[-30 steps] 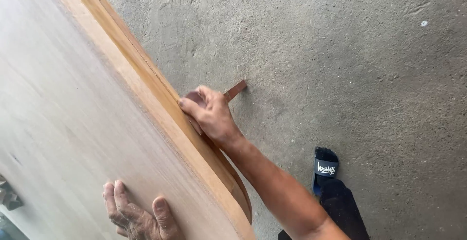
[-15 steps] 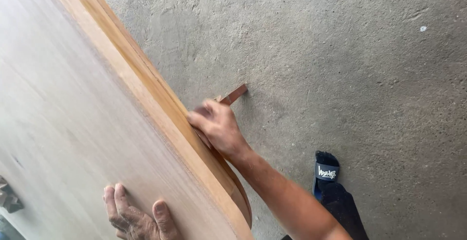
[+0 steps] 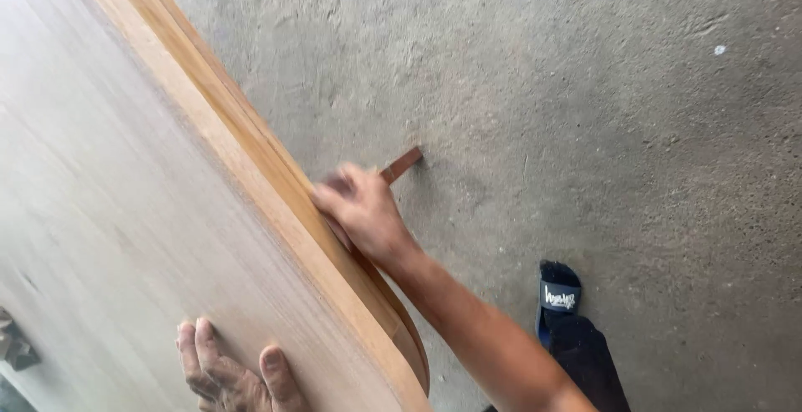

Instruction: Sanding the edges and surface of a wooden tabletop manually using a piece of sandpaper.

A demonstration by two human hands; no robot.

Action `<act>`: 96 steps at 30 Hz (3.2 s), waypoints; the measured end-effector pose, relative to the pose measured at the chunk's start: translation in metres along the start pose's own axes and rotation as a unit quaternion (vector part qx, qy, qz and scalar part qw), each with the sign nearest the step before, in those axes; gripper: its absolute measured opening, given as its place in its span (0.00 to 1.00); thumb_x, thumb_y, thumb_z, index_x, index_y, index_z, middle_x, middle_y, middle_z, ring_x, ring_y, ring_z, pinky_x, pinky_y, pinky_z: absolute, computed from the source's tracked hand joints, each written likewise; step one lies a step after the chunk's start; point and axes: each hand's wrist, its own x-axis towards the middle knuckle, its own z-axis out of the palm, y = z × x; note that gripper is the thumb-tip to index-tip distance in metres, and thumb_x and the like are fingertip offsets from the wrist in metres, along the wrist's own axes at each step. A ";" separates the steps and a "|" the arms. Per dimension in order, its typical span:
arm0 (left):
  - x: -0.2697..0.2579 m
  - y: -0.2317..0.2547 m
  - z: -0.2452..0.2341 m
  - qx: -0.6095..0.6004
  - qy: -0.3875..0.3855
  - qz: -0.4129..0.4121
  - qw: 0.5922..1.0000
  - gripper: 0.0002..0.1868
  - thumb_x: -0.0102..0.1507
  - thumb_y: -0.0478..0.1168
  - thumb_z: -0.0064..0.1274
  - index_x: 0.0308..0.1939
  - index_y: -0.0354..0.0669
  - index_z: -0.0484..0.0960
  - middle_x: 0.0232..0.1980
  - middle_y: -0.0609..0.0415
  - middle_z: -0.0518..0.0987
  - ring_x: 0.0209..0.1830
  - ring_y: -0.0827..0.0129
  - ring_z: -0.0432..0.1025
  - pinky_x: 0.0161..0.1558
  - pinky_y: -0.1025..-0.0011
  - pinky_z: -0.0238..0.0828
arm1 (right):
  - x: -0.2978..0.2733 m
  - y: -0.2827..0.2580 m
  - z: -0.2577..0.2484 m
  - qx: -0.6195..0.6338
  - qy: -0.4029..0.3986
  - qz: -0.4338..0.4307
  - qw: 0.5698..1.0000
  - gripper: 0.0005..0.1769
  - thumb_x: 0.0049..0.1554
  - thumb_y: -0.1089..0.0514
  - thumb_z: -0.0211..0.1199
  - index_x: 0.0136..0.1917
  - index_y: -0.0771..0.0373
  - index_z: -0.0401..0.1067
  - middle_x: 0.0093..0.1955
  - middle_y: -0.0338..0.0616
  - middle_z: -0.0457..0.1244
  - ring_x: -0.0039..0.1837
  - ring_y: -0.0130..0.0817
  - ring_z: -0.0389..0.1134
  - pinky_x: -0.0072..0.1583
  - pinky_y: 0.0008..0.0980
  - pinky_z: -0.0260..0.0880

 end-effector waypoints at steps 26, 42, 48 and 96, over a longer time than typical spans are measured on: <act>-0.006 0.009 -0.006 0.000 0.029 0.013 0.999 0.49 0.70 0.73 0.25 0.78 0.35 0.57 0.79 0.37 0.56 0.81 0.47 0.52 0.78 0.41 0.45 | -0.035 0.025 -0.007 0.003 0.029 -0.176 0.984 0.13 0.62 0.52 0.60 0.42 0.64 0.68 0.36 0.39 0.63 0.39 0.24 0.62 0.42 0.30 0.65; -0.005 0.017 -0.014 -0.017 0.006 0.002 1.000 0.49 0.70 0.73 0.27 0.79 0.35 0.55 0.81 0.36 0.53 0.82 0.44 0.50 0.74 0.37 0.42 | -0.025 0.028 -0.001 0.071 0.028 -0.142 0.987 0.11 0.59 0.55 0.62 0.46 0.68 0.72 0.39 0.42 0.66 0.43 0.24 0.66 0.53 0.27 0.64; -0.003 0.009 -0.008 -0.017 0.010 0.011 1.000 0.49 0.69 0.71 0.28 0.78 0.34 0.56 0.80 0.35 0.54 0.80 0.45 0.52 0.73 0.39 0.43 | -0.044 0.029 -0.009 0.050 0.031 -0.125 0.990 0.11 0.59 0.55 0.63 0.45 0.67 0.71 0.40 0.41 0.67 0.43 0.24 0.66 0.47 0.31 0.69; 0.000 0.010 -0.017 -0.030 -0.019 0.026 0.999 0.52 0.69 0.77 0.25 0.80 0.38 0.52 0.82 0.36 0.48 0.84 0.45 0.42 0.72 0.28 0.34 | -0.193 0.170 -0.003 0.167 0.234 -0.113 0.951 0.12 0.63 0.56 0.63 0.42 0.65 0.67 0.37 0.35 0.64 0.42 0.19 0.63 0.44 0.24 0.66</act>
